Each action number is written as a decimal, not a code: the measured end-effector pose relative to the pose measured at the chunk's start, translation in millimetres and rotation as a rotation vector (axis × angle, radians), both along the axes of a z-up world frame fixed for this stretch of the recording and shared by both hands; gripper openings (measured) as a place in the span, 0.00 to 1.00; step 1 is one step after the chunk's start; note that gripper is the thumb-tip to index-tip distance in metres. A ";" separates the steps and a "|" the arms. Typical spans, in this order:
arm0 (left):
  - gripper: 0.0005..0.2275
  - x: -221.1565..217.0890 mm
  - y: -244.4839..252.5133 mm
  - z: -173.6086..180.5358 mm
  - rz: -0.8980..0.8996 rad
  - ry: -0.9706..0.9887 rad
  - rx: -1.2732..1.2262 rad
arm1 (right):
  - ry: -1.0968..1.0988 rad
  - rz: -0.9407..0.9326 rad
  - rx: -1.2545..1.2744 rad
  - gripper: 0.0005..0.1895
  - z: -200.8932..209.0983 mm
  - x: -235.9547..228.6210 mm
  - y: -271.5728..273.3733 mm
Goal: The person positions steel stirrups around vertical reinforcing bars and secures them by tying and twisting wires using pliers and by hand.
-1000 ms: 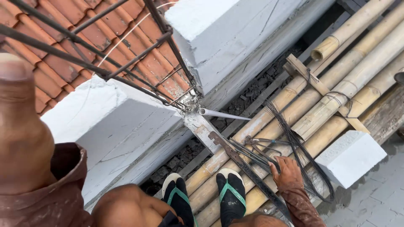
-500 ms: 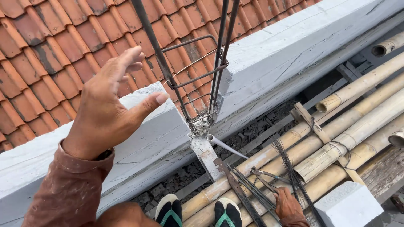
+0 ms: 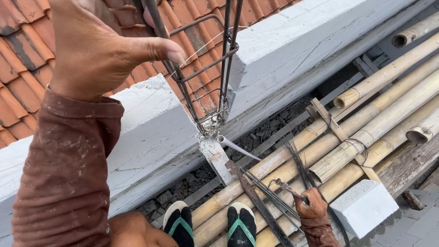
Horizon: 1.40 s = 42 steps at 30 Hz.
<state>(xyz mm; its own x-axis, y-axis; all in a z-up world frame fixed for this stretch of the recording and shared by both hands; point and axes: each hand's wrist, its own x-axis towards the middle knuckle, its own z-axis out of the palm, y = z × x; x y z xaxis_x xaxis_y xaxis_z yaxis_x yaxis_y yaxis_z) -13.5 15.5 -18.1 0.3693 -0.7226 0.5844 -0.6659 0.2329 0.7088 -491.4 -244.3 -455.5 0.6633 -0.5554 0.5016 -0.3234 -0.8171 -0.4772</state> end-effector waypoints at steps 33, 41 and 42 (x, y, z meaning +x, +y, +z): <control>0.15 -141.6 18.8 -57.0 0.124 0.252 0.148 | 0.102 0.767 1.601 0.30 307.6 181.5 90.7; 0.21 -121.7 27.9 -83.1 0.059 0.942 0.183 | 0.235 0.964 2.204 0.23 340.6 234.8 125.3; 0.21 -117.4 30.3 -81.6 0.066 0.982 0.206 | 0.232 0.946 2.217 0.25 346.0 238.4 128.8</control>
